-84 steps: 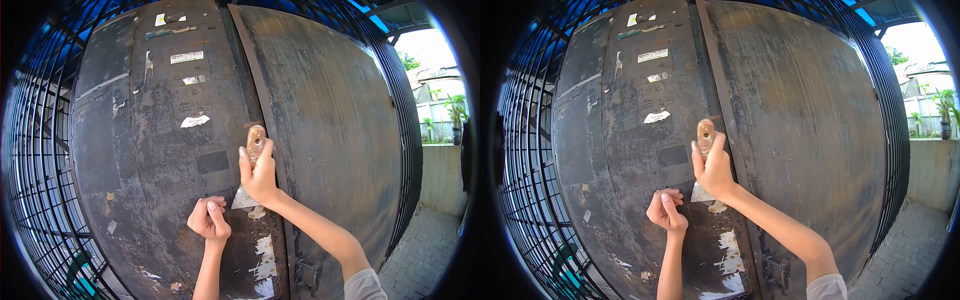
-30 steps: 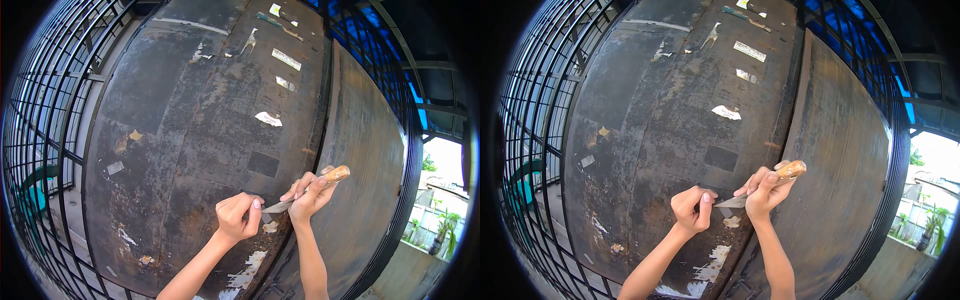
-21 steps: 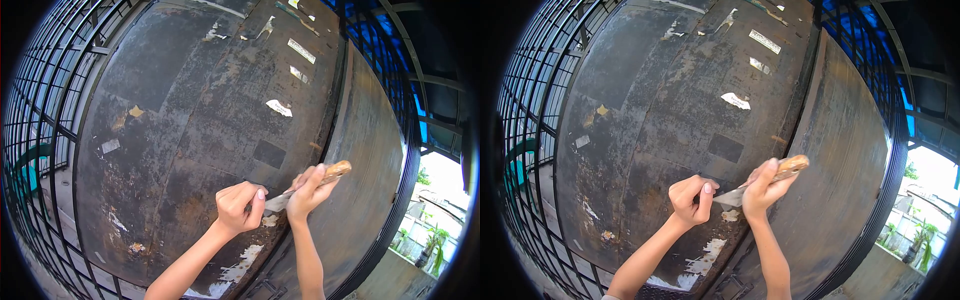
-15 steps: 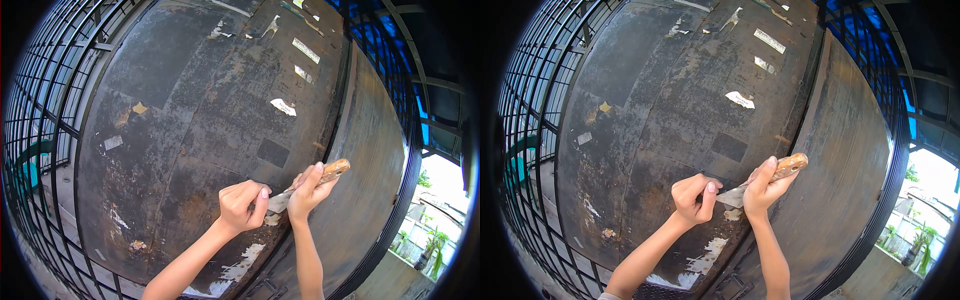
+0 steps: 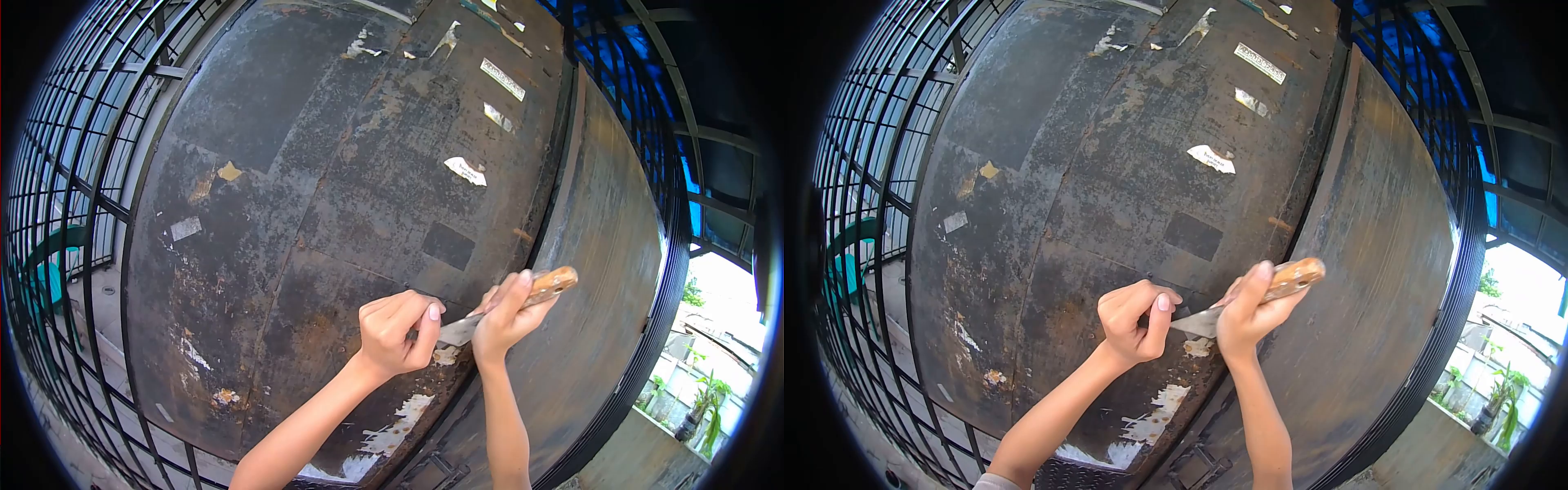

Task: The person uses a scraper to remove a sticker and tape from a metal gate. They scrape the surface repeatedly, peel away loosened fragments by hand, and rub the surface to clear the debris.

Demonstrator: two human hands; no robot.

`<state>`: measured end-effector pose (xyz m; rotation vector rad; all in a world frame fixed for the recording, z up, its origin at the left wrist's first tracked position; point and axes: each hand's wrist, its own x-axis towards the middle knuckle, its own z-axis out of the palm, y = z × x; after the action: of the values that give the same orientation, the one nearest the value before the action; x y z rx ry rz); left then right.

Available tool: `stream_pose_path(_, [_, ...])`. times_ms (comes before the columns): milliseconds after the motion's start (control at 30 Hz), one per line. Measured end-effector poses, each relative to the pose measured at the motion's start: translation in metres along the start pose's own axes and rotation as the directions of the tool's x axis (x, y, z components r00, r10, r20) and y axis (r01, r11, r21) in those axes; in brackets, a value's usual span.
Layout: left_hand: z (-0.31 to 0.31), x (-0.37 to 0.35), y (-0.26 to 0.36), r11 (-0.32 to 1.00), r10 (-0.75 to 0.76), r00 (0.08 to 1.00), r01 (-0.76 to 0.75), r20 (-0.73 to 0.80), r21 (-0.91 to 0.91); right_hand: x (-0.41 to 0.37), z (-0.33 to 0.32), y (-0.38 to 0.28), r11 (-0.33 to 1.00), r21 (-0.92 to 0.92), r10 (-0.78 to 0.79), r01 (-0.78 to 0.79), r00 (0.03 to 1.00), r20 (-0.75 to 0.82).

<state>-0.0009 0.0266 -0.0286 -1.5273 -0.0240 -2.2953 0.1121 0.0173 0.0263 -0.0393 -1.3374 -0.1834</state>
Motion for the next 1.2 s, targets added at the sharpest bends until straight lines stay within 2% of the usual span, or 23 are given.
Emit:
stream_pose_path(67, [-0.001, 0.003, 0.003, 1.000, -0.002, 1.000, 0.002, 0.000, 0.015, -0.006, 0.003, 0.001, 0.999, -0.041, -0.031, 0.035, 0.994, 0.107])
stream_pose_path(200, [0.002, 0.001, 0.001, 1.000, 0.008, 1.000, -0.008, -0.020, 0.007, 0.019, -0.006, 0.008, 0.992, 0.047, 0.119, -0.115, 0.987, -0.104])
stream_pose_path(300, [0.001, 0.001, 0.002, 1.000, 0.006, 1.000, -0.006, -0.008, 0.017, -0.004, 0.002, 0.002, 0.998, -0.054, 0.019, -0.014, 0.996, 0.084])
stream_pose_path(333, [0.001, 0.002, 0.002, 1.000, 0.007, 1.000, -0.007, -0.004, 0.019, -0.001, 0.002, 0.002, 0.998, -0.052, 0.025, -0.021, 0.997, 0.074])
stream_pose_path(433, [0.000, 0.001, 0.003, 1.000, -0.002, 1.000, 0.002, -0.004, 0.024, 0.017, 0.000, 0.009, 0.997, 0.018, 0.079, -0.078, 0.992, -0.095])
stream_pose_path(467, [0.001, 0.000, 0.002, 1.000, -0.002, 1.000, 0.002, -0.008, 0.018, 0.012, 0.002, 0.004, 0.994, 0.013, 0.110, -0.109, 0.989, -0.095])
stream_pose_path(567, [0.001, 0.001, 0.002, 1.000, 0.001, 1.000, -0.001, -0.012, 0.012, -0.004, 0.007, 0.006, 0.996, -0.089, 0.020, -0.017, 0.999, 0.033])
stream_pose_path(600, [0.001, 0.002, 0.002, 1.000, 0.003, 1.000, -0.003, -0.018, 0.013, 0.004, 0.008, 0.002, 0.994, -0.089, 0.065, -0.068, 0.997, -0.037])
stream_pose_path(700, [0.001, 0.002, 0.002, 1.000, -0.004, 1.000, 0.004, -0.019, 0.007, 0.014, -0.002, 0.010, 0.997, 0.009, 0.080, -0.079, 0.992, -0.094])
stream_pose_path(833, [0.002, 0.002, 0.003, 1.000, -0.003, 1.000, 0.003, -0.015, 0.009, 0.005, 0.002, 0.006, 0.996, -0.054, 0.072, -0.068, 0.995, 0.063])
stream_pose_path(867, [0.001, 0.003, 0.004, 1.000, -0.001, 1.000, 0.001, -0.014, 0.011, 0.015, -0.001, 0.009, 0.992, -0.023, 0.120, -0.121, 0.991, -0.058])
stream_pose_path(967, [0.002, 0.003, 0.002, 1.000, 0.003, 1.000, -0.003, -0.014, 0.014, 0.008, 0.000, 0.009, 0.993, 0.026, 0.114, -0.113, 0.992, -0.047])
stream_pose_path(1100, [0.000, 0.004, 0.006, 1.000, -0.018, 1.000, 0.018, -0.004, 0.017, 0.011, 0.005, 0.005, 0.986, -0.019, 0.163, -0.163, 0.986, 0.016])
stream_pose_path(1200, [0.001, 0.002, 0.002, 1.000, -0.010, 1.000, 0.010, -0.009, 0.008, -0.002, 0.002, 0.010, 0.997, -0.039, 0.076, -0.073, 0.994, 0.072])
